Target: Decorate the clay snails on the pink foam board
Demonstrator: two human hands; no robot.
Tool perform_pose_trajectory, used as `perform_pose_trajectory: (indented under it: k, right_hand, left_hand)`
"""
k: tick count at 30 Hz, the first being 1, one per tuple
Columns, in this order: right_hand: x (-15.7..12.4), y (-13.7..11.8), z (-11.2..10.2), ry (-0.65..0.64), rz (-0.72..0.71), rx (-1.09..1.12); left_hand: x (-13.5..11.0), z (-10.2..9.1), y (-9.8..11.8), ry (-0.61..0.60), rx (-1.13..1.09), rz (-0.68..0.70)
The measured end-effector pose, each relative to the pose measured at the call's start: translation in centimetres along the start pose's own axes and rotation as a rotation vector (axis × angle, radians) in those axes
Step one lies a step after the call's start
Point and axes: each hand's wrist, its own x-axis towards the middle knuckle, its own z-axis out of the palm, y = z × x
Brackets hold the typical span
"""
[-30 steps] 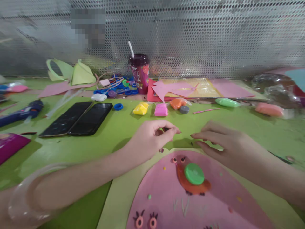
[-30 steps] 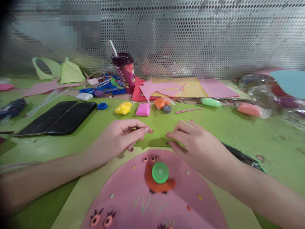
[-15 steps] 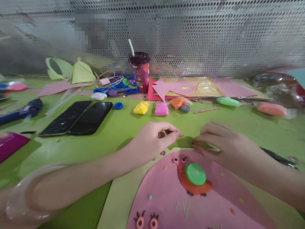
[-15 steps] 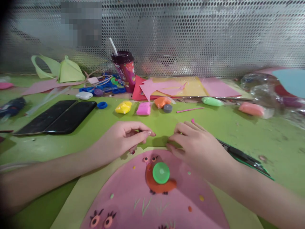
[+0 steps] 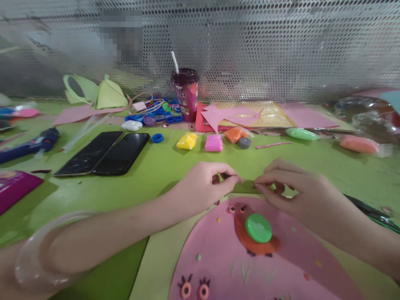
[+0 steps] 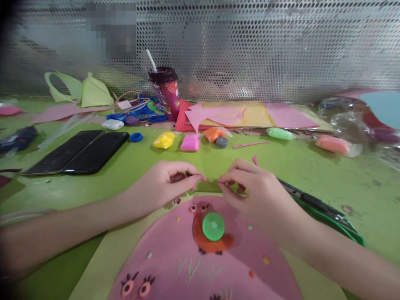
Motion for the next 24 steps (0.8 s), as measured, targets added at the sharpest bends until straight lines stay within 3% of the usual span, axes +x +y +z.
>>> perform_pose_trajectory:
  k: [4, 14, 21, 24]
  right_hand:
    - [-0.1, 0.5, 0.0, 0.007, -0.023, -0.028]
    - [-0.6, 1.1, 0.4, -0.171, -0.159, -0.286]
    - [-0.2, -0.3, 0.2, 0.039, -0.085, -0.039]
    - [-0.2, -1.1, -0.2, 0.146, -0.142, -0.073]
  left_hand:
    - [-0.1, 0.1, 0.1, 0.008, 0.035, 0.027]
    - [-0.1, 0.3, -0.1, 0.014, 0.074, 0.064]
    - [-0.1, 0.4, 0.1, -0.007, 0.058, 0.048]
    - [-0.2, 0.6, 0.1, -0.038, 0.017, 0.045]
